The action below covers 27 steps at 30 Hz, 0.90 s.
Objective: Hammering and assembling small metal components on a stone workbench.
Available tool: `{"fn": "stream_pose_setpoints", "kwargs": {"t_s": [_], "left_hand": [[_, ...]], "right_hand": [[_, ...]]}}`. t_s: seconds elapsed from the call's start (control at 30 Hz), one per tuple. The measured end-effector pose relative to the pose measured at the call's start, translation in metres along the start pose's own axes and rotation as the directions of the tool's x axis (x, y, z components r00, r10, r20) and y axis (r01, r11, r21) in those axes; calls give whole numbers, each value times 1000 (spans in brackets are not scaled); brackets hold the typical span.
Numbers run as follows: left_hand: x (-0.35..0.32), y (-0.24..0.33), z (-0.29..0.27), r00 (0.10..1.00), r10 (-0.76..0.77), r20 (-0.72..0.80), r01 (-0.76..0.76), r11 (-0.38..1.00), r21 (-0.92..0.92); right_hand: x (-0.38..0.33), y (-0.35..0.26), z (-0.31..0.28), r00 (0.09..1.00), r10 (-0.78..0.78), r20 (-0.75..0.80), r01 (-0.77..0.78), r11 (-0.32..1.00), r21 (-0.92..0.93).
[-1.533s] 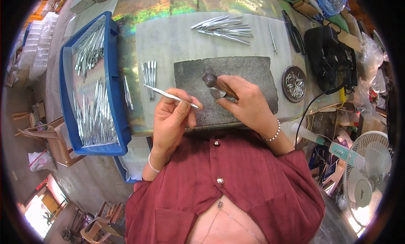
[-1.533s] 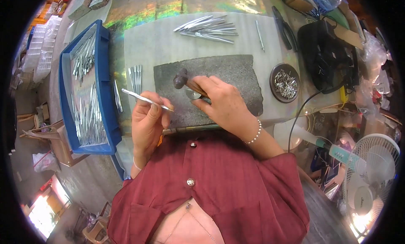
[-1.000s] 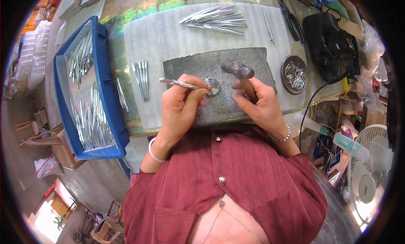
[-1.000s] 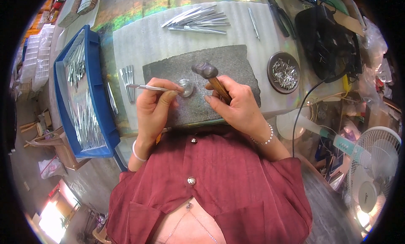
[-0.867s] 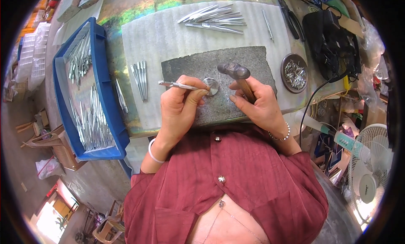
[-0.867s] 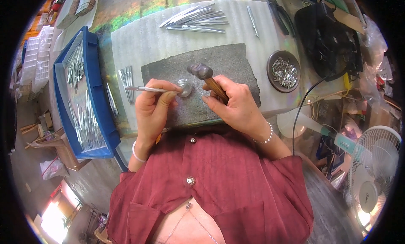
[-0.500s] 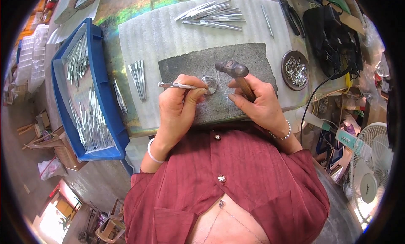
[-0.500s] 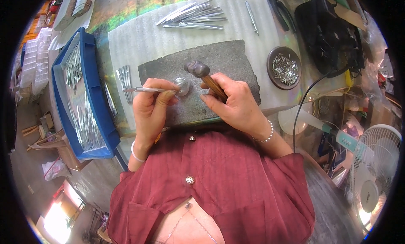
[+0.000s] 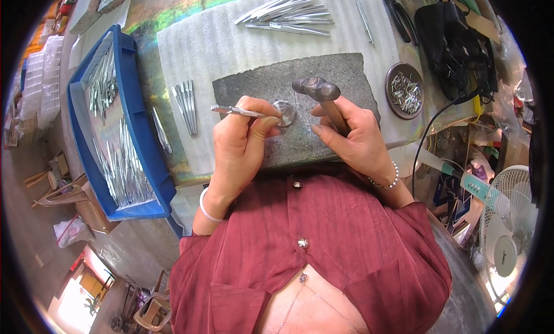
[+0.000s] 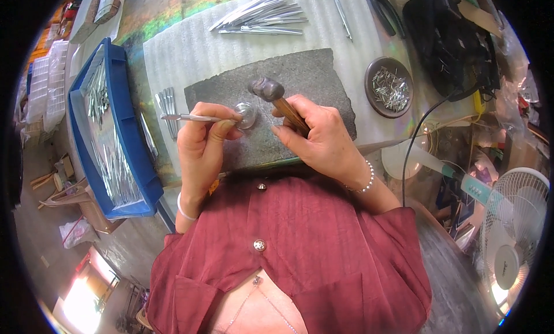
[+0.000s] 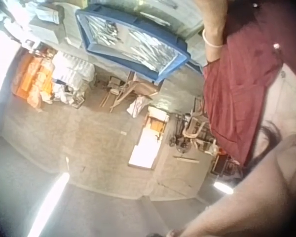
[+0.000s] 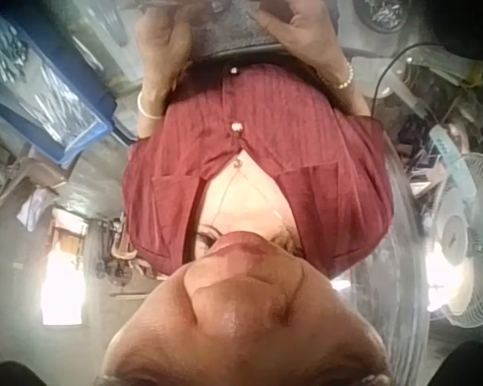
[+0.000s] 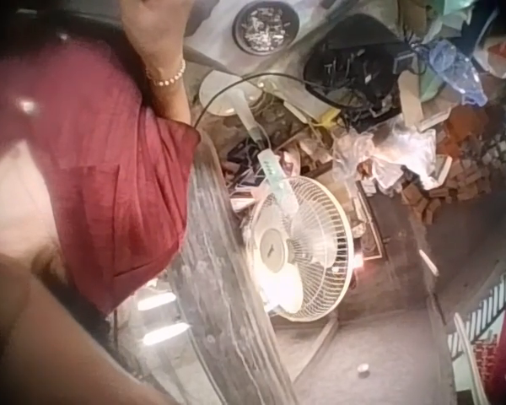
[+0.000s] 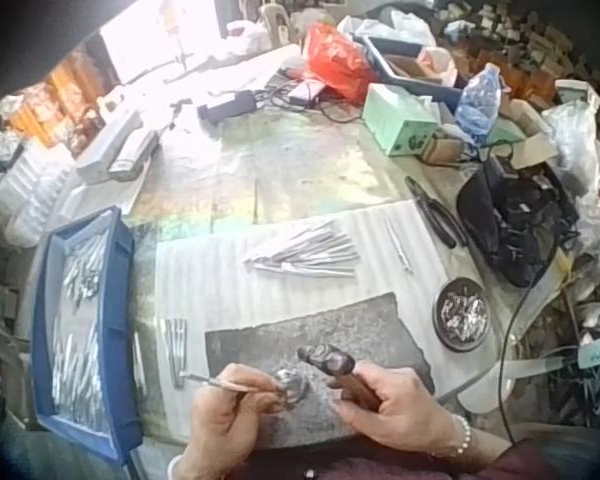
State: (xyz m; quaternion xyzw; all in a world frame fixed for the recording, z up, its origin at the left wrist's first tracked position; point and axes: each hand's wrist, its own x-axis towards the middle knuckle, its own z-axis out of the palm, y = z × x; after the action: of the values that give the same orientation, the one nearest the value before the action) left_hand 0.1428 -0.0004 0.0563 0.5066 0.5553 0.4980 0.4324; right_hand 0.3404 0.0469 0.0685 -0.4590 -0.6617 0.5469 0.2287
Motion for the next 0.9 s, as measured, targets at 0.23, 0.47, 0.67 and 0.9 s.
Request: {"fn": "stream_pose_setpoints", "kwargs": {"t_s": [0.23,0.47,0.67,0.9], "left_hand": [[1,-4,2,996,91,-11,-89,990,108],[-4,2,4,923,360,139,-372,731,573],[-5,8,-2,898,371,238,-439,699,564],[-2,0,-3,899,383,215,-438,755,487]], "right_hand": [[0,2,-1,1000,-9,-3,9,1000,16],[-11,-14,10,996,-90,12,68,827,558],[-6,-57,4,948,-319,-6,316,936,156],[22,-79,6,744,-627,229,666,725,-176]]}}
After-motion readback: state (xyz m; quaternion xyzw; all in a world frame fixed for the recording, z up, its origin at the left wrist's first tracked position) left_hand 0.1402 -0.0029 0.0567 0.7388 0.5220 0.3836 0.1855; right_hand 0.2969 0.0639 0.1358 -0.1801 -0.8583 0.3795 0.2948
